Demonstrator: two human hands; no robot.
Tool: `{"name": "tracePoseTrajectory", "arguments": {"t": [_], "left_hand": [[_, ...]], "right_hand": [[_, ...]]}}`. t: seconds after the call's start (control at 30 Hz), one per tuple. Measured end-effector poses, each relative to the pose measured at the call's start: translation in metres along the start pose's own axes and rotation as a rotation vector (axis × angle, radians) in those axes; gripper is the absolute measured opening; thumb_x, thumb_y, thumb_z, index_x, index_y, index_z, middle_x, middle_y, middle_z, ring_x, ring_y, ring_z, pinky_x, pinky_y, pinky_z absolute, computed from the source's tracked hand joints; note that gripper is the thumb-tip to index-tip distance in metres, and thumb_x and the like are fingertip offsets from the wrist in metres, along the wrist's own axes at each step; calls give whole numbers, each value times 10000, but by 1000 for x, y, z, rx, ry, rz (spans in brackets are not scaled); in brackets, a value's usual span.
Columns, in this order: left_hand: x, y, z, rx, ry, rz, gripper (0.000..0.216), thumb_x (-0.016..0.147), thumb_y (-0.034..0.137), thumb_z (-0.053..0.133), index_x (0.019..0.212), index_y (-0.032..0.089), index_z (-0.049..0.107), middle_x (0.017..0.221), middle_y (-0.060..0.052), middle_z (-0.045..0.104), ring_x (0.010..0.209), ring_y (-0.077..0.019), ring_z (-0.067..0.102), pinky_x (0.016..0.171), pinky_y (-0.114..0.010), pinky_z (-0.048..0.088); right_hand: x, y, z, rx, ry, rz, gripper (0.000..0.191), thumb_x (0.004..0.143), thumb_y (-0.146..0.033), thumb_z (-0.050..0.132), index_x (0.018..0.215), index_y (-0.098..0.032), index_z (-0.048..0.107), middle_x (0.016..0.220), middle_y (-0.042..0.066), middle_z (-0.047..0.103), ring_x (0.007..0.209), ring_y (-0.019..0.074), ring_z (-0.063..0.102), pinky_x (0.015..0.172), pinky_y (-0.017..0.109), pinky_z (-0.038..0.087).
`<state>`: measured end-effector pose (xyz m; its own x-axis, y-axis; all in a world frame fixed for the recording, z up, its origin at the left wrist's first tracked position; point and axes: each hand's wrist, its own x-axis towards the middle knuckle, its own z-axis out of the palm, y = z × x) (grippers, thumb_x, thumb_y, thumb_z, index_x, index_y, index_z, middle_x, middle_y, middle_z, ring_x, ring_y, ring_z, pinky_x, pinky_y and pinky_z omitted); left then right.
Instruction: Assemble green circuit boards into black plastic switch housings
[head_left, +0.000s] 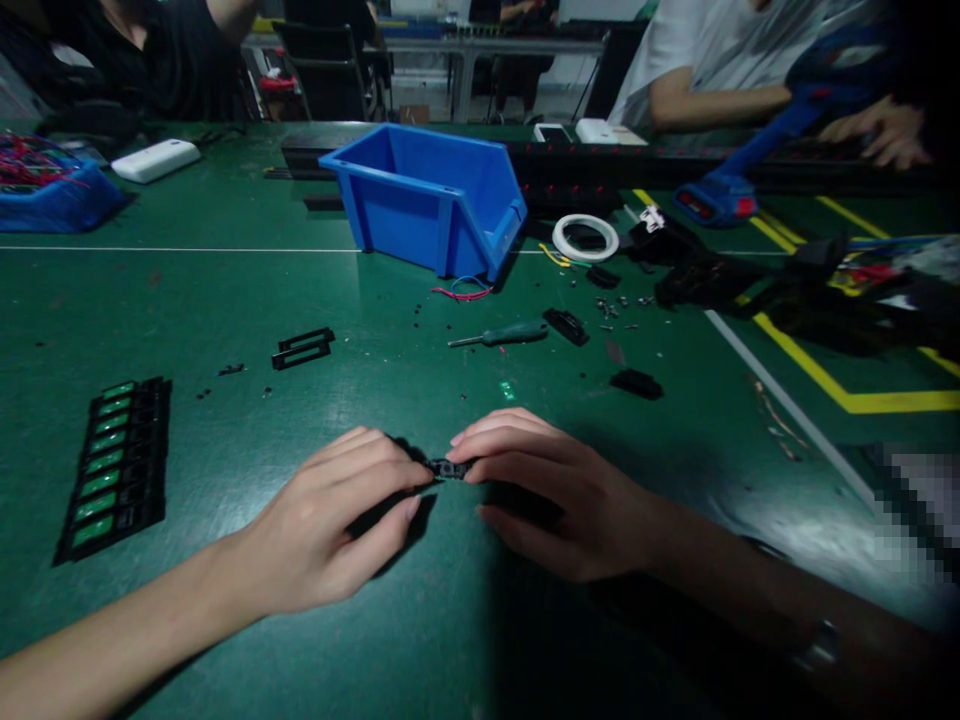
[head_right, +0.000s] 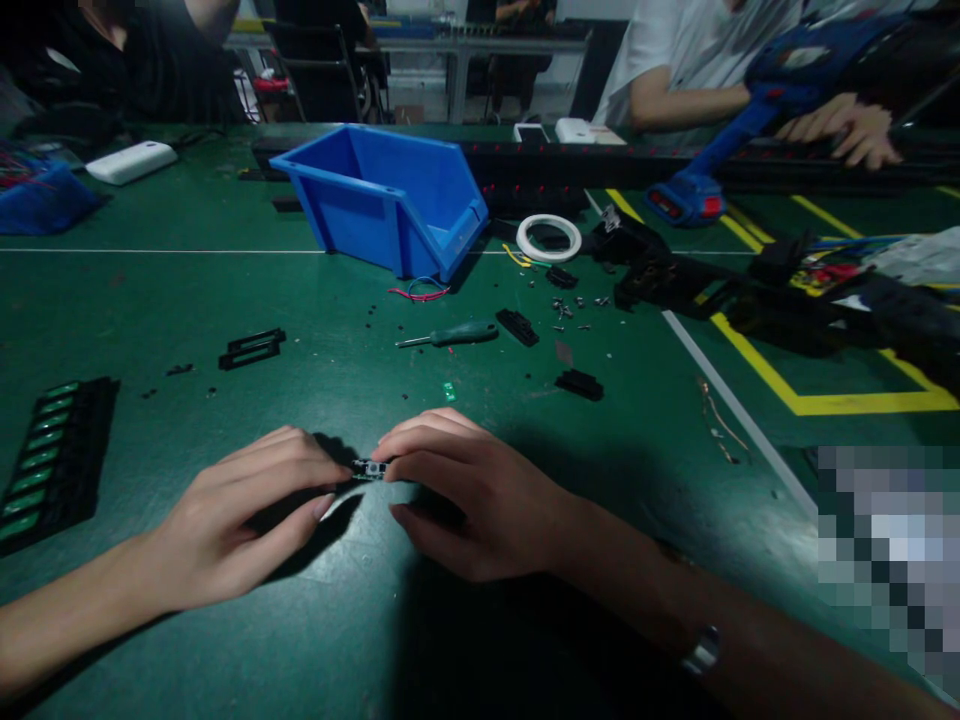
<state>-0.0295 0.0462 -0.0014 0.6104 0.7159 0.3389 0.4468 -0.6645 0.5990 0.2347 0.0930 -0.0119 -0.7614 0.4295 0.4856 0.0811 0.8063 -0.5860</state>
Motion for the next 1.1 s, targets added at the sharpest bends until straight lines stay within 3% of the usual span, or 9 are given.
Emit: {"name": "tracePoseTrajectory", "arguments": {"t": [1.1], "left_hand": [[-1,-2,2,9,-17,15,262,930,96,572,1183,133,632,982,-94,689,894,-199,612,792,-363,458]], "right_hand": [[0,-1,1,10,-14,-10,301,856,-109,677,1146,-115,594,1172,160,688,1143,247,627,1025,459,505]]}}
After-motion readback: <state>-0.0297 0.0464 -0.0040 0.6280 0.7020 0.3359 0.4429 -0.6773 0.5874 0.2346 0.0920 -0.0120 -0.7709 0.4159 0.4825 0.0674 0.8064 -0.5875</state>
